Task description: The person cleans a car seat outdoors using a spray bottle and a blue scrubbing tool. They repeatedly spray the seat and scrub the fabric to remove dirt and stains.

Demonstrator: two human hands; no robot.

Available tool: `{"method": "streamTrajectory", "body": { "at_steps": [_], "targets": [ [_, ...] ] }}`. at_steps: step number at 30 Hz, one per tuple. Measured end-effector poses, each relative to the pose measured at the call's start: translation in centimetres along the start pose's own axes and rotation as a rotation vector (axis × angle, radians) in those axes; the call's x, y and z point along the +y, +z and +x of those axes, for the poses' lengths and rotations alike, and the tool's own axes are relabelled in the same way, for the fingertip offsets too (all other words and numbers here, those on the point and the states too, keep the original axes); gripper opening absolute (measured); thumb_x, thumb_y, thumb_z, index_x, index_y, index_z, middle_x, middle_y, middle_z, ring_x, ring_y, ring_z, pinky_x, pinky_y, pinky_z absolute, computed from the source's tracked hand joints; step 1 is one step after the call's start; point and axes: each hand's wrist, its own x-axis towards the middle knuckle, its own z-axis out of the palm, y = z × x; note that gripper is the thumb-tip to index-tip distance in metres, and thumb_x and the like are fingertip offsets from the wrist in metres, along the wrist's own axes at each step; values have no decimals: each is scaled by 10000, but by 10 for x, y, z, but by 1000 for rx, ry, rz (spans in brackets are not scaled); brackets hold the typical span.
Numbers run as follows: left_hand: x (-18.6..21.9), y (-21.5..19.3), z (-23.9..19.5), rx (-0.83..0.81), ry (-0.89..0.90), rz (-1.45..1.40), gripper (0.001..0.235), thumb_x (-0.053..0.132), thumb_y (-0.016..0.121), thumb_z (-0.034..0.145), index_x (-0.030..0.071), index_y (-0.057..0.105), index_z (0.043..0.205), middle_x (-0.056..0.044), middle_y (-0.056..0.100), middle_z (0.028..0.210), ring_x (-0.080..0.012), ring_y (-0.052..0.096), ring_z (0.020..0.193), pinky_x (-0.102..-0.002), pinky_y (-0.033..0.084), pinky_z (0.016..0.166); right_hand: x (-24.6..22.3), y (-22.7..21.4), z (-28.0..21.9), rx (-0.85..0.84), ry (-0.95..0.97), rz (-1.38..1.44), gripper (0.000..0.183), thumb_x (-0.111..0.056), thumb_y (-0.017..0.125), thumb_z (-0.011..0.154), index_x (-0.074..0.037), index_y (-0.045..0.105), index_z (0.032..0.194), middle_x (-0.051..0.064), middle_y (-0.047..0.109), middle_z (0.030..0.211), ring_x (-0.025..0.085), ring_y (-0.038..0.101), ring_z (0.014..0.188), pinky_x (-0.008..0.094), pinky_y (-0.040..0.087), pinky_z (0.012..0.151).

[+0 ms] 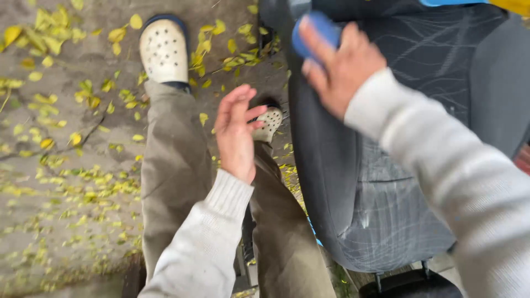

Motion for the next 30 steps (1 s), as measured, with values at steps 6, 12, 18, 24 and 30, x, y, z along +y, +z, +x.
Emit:
{"method": "streamTrajectory", "body": {
  "at_steps": [6,12,18,24,30],
  "targets": [
    [13,-2,2,38,27,-77,273,274,552,1040,109,638,1240,-64,689,1270,-155,706,934,-287,530,759,-22,-30,-36,-351,-303,-121,646,-497,646,866,-462,442,1478,159,551,907,343,608,782,482,527,661],
    [-1,-11,13,37,18,-79,290,290,568,1032,110,642,1247,-71,684,1254,-149,701,913,-284,525,738,22,24,57,1,-62,-112,538,-409,617,1141,-252,475,1635,246,547,1059,417,592,867,500,507,722],
    [22,-2,5,70,32,-144,295,291,545,1038,110,638,1251,-77,692,1276,-145,702,925,-280,523,749,-27,-39,-44,-344,-233,-113,694,-453,656,873,-390,452,1533,195,546,992,365,606,831,464,538,708],
    [25,2,8,47,-1,-98,307,294,534,1041,107,639,1261,-82,690,1287,-153,715,944,-288,533,771,20,-1,31,-113,-182,-66,612,-401,649,1031,-280,458,1600,234,541,1044,407,596,887,483,532,738],
    [26,-2,10,-30,34,-131,295,275,543,1041,112,639,1269,-90,688,1292,-158,705,925,-299,528,772,-34,-30,-85,-216,-179,-42,627,-404,662,918,-323,483,1513,197,534,946,378,599,826,481,535,723]
  ]
}}
